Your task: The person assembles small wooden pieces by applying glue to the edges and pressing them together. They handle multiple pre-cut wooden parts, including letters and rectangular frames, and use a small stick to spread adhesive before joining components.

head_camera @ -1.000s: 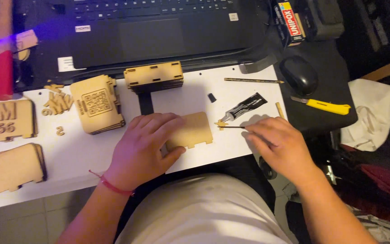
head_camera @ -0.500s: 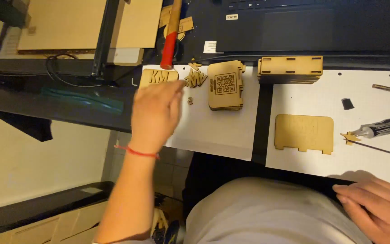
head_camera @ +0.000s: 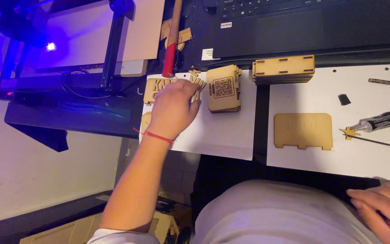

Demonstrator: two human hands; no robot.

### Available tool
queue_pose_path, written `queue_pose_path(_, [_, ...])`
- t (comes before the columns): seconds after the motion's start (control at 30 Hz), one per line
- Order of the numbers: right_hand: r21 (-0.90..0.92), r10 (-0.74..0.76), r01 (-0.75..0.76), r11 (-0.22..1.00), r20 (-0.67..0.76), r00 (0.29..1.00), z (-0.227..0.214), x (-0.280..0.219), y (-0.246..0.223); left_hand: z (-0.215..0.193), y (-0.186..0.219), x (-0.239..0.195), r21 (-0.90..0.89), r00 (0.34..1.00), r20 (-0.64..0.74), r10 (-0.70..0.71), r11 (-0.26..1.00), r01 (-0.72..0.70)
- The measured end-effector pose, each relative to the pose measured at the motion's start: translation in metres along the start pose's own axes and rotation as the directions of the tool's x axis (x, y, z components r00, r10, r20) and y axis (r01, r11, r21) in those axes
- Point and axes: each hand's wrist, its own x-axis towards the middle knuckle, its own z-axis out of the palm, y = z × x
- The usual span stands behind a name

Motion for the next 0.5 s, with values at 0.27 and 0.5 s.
queue_pose_path(0.27, [-0.060, 0.073, -0.068, 0.996, 0.088, 0.993, 0.003, -0.008, 0.021, -0.034, -0.009, -0.017, -0.294, 0.988, 0.148, -0.052, 0.951, 0.094])
queue_pose_path(0.5, [-0.011, 0.047, -0.046, 0.999, 0.086, 0.995, 0.005, 0.002, 0.013, -0.006, -0.007, 0.004, 0.008, 0.971, 0.132, -0.199, 0.980, 0.200])
